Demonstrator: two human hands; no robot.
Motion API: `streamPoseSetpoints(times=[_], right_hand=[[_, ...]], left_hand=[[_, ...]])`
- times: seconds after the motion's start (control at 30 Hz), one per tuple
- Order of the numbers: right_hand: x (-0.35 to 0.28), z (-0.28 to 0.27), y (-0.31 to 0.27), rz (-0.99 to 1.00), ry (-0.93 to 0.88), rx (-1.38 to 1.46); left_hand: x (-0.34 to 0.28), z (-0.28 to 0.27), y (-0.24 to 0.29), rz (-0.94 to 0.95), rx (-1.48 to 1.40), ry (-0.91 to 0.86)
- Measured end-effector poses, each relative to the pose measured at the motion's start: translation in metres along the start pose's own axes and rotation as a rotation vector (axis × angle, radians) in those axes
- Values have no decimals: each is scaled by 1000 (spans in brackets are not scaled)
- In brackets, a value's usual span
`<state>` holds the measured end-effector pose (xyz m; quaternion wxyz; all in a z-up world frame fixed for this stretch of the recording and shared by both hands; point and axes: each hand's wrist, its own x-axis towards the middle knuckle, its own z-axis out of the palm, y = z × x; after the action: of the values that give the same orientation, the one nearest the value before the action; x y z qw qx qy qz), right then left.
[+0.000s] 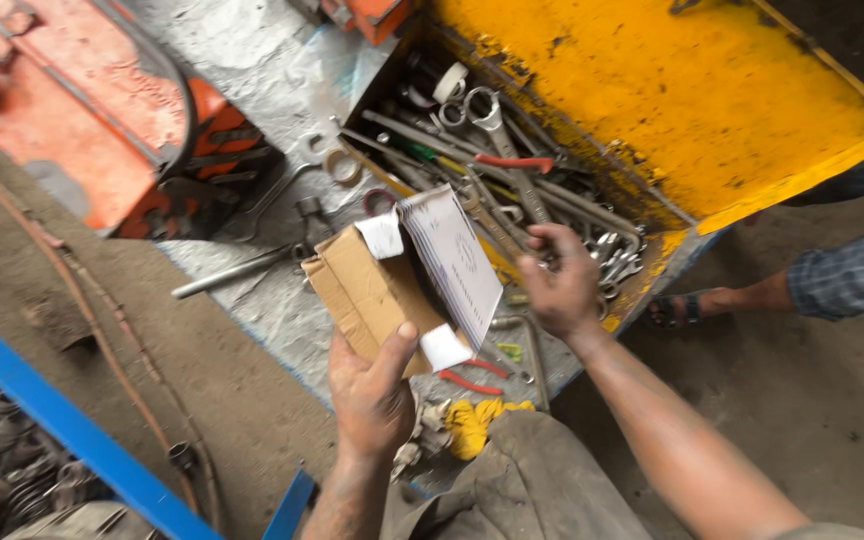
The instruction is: The person uses a socket wrench to loosen and remove a bolt from a mechanical component on a workbench. They then wipe the component with a yellow cloth, open a yellow toolbox, and retrieve a small metal ring from a cardboard box before placing it on the component.
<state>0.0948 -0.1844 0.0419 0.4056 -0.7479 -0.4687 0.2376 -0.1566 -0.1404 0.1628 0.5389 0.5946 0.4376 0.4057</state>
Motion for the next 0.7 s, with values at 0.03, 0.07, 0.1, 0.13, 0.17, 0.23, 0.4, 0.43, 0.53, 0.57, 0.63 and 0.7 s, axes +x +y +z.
streamPoseSetpoints(times=[0.03,0.07,0.1,0.13,0.17,0.23,0.4,0.43,0.53,0.57,0.63,0.7], right_hand=[[-8,-6,-10,113,-140,226],[-15,-14,-19,223,-276,446],[-22,-18,-28,333,-414,666],[-26,-18,-36,368,-483,703],[-31,-15,-44,403,-552,738],[-37,-6,-52,534,-613,831],[-56,20,-43,825,-635,1182],[-59,18,-38,866,-646,1288],[-65,5,-27,924,-691,1519],[-65,2,-24,897,-680,1541],[-64,0,-23,859,-579,1504],[-70,-2,-24,820,-384,1379]], left_hand=[[-6,-9,-1,-179,-223,13],[-10,-15,-1,-355,-453,23],[-15,-21,0,-531,-682,34],[-18,-22,1,-576,-670,-5],[-20,-23,3,-621,-657,-43],[-24,-23,8,-683,-616,-86],[-32,-21,25,-697,-550,-173],[-33,-18,28,-681,-612,-228],[-35,-14,35,-623,-660,-293],[-34,-15,35,-614,-594,-274],[-34,-24,34,-527,-447,-194],[-37,-31,27,-375,-288,-91]])
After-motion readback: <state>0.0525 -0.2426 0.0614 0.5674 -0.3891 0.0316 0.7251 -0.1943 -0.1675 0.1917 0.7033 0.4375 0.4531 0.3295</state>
